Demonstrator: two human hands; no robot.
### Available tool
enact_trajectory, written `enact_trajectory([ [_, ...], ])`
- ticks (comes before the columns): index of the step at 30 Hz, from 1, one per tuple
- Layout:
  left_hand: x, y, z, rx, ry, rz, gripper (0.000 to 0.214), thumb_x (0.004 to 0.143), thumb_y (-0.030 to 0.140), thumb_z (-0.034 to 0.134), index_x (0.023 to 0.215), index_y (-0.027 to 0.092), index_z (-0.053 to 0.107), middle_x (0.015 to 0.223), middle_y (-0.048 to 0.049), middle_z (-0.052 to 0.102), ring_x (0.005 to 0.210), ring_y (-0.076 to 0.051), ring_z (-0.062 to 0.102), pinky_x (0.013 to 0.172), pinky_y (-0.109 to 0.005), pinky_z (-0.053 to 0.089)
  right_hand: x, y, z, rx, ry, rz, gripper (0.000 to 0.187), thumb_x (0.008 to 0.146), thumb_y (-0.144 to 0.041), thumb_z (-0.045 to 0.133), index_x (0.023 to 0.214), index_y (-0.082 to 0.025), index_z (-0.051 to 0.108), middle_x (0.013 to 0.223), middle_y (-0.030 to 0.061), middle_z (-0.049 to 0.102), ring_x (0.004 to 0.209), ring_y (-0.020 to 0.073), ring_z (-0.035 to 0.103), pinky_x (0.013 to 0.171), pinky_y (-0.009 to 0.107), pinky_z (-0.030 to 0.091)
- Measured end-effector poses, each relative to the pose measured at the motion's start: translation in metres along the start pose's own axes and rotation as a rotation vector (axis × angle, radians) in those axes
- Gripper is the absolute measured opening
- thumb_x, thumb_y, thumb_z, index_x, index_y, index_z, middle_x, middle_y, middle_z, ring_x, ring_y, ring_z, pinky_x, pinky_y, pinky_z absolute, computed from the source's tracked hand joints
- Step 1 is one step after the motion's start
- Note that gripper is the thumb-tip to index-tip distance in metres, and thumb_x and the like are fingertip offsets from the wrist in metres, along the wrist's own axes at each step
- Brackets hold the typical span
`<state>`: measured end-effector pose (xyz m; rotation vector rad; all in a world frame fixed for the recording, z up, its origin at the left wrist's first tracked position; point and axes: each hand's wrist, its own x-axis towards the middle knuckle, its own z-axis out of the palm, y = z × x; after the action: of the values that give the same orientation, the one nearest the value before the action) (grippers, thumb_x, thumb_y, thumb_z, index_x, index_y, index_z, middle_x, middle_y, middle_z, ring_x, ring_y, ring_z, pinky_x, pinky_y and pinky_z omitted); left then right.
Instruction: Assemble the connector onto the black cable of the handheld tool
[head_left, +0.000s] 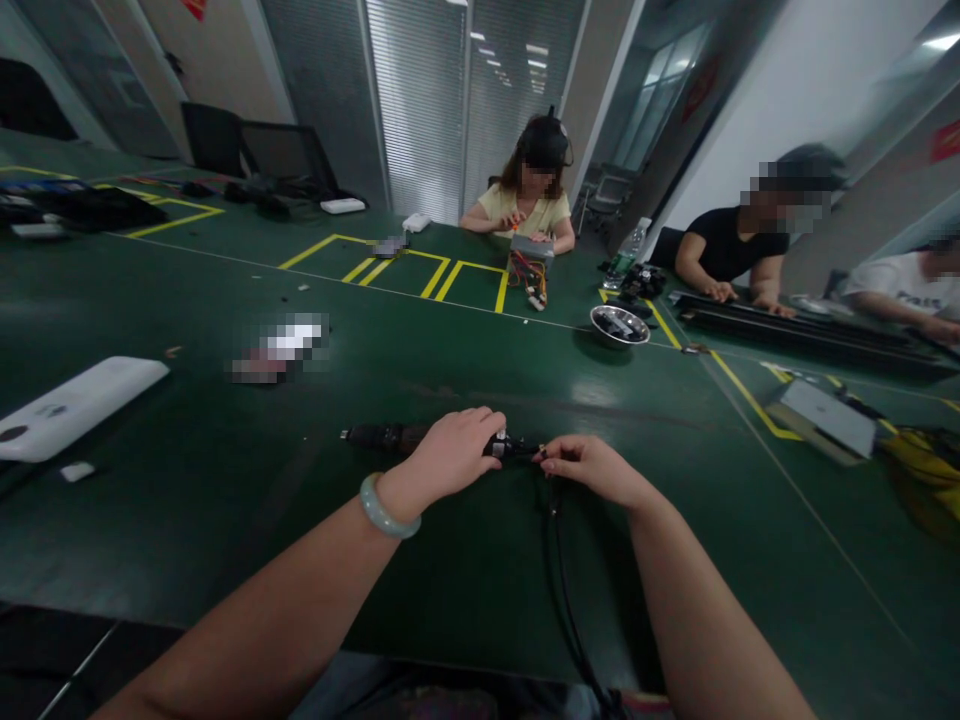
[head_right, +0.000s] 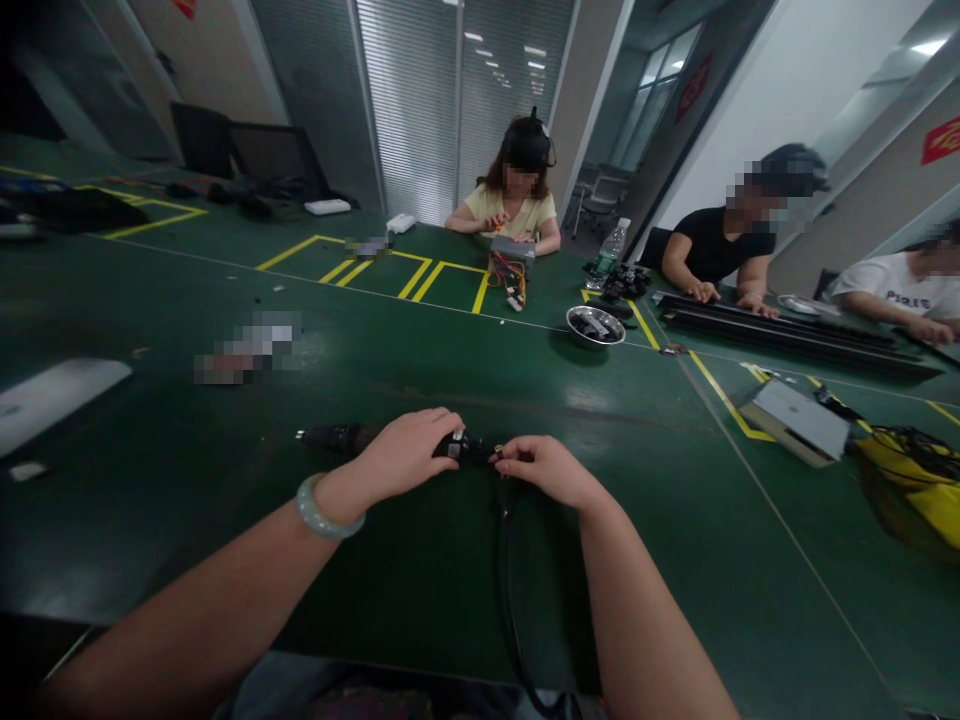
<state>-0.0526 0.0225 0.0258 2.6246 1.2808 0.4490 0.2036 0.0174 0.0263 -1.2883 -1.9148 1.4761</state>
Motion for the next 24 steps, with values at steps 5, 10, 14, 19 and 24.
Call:
enact_trajectory([
  [5, 0.008, 0.004, 0.003, 0.081, 0.059, 0.014, 0.029, 0.084, 0.026, 0.067, 0.108, 0.022, 0.052, 0.11, -0.0039, 0.058, 0.101, -0.024, 0.054, 0.084, -0.036, 0.041, 0.003, 0.006, 0.002, 0.059, 0.033, 0.02, 0.028, 0.077, -0.037, 0.07, 0.095, -0.015, 0.068, 0.102, 0.0066, 0.07, 0.083, 0.0165, 0.063, 0.076, 0.029, 0.048],
  [10, 0.017, -0.006, 0.006, 0.071, 0.093, 0.045, 0.033, 0.085, 0.027, 0.066, 0.115, 0.023, 0.053, 0.12, -0.0039, 0.056, 0.109, -0.023, 0.052, 0.093, -0.038, 0.038, 0.003, 0.009, 0.003, 0.046, 0.038, 0.029, 0.026, 0.078, -0.035, 0.069, 0.095, -0.016, 0.07, 0.1, 0.0056, 0.071, 0.084, 0.0173, 0.063, 0.076, 0.029, 0.048],
  [14, 0.014, -0.006, 0.002, 0.056, 0.079, 0.078, 0.04, 0.087, 0.039, 0.063, 0.121, 0.023, 0.05, 0.125, -0.0048, 0.056, 0.113, -0.024, 0.051, 0.096, -0.039, 0.037, 0.004, 0.01, 0.004, 0.004, 0.067, 0.027, 0.027, 0.079, -0.035, 0.067, 0.098, -0.016, 0.071, 0.093, 0.0049, 0.072, 0.081, 0.0171, 0.063, 0.073, 0.028, 0.047],
  [19, 0.005, 0.007, -0.004, 0.022, 0.058, 0.061, 0.027, 0.085, 0.037, 0.065, 0.104, 0.021, 0.054, 0.104, -0.0036, 0.059, 0.097, -0.021, 0.056, 0.083, -0.034, 0.044, 0.001, 0.004, 0.007, -0.073, 0.058, 0.049, 0.026, 0.079, -0.036, 0.067, 0.096, -0.017, 0.072, 0.093, 0.0039, 0.073, 0.082, 0.0179, 0.065, 0.074, 0.028, 0.048],
  [24, 0.003, 0.021, 0.003, 0.021, 0.033, 0.109, 0.025, 0.083, 0.027, 0.064, 0.106, 0.022, 0.054, 0.108, -0.0037, 0.057, 0.095, -0.02, 0.057, 0.081, -0.034, 0.044, -0.008, -0.005, 0.011, -0.252, 0.028, 0.059, 0.017, 0.081, -0.034, 0.066, 0.092, -0.023, 0.073, 0.093, 0.0002, 0.073, 0.083, 0.0175, 0.065, 0.076, 0.028, 0.047],
])
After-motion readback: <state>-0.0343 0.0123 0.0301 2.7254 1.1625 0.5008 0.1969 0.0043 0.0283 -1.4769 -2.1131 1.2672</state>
